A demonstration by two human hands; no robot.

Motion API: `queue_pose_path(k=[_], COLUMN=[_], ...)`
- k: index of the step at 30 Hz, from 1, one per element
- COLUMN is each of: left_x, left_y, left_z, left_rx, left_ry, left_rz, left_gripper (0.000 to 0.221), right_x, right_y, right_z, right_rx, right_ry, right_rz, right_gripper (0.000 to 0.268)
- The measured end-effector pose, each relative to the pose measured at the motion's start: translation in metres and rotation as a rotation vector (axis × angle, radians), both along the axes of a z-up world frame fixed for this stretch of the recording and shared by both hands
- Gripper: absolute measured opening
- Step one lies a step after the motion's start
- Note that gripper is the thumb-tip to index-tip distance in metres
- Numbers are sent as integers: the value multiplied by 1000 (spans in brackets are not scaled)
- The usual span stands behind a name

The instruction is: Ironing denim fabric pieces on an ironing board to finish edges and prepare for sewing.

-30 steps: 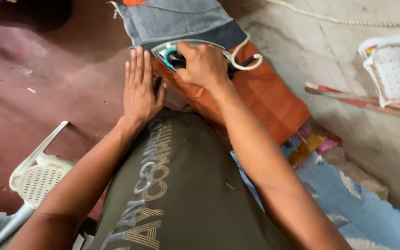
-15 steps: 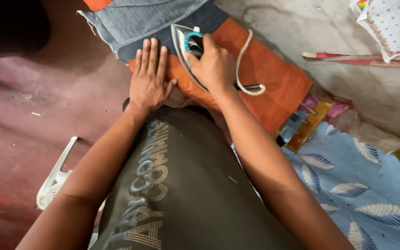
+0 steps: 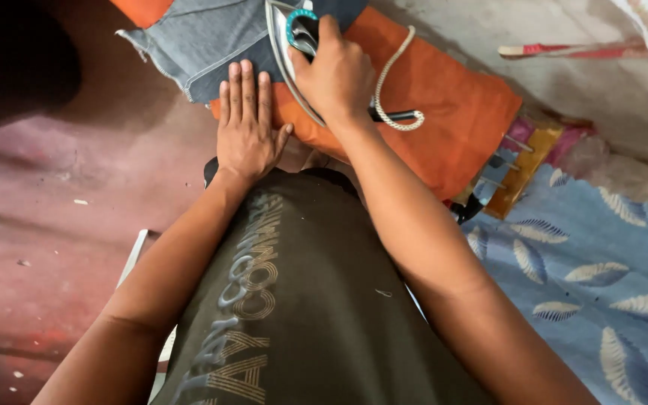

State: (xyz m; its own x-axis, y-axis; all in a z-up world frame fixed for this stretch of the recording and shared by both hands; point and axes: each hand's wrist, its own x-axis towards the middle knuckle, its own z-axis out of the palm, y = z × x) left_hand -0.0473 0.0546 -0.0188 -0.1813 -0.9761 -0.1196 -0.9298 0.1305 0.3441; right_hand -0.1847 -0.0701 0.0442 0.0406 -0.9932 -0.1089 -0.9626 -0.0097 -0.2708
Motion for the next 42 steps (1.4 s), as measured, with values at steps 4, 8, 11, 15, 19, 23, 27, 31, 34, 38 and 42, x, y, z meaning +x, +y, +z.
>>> queue_pose_path(k=[4,8,11,15,19,23,27,31,34,38,42], left_x=[1,4,4,4,2,3,16,41,55,64,57], left_y=[1,1,3,2,1,0,7,13,18,18,7], left_z=[1,6,6,8,11,19,30,32,36,44,40], left_rx=[15,40,-4,-2,20,4,8,65,92,19,-62], left_ry=[-59,-45,-21,-11,-38,-35,43,27,28,115,318], left_rz=[-13,-18,-19,-27,-34,-22,6,0,23,44,0], left_gripper=[81,81,76,73,78,86,89,90,88,85,74], right_x=[3,0,-9,-28,-45,-50,-49,-40,-27,-4,10], right_y=[-2,-8,-9,-10,-7,-3,1,-4,-6,-4,6], right_z=[-11,-13,-15,-17,-20,-11,-2,15,16,20,24], right_rx=[-10,17,26,-27,-29,-103,-41,67,219,215,283], right_ry=[-23,-49,-68,-149,-258,-297,-433,-466,-398,-363,-358], right_rz=[-95,-195,-254,-272,-257,25,246,363,469,479,261], right_gripper=[49,51,59,50,56,35,34,27,30,40,47])
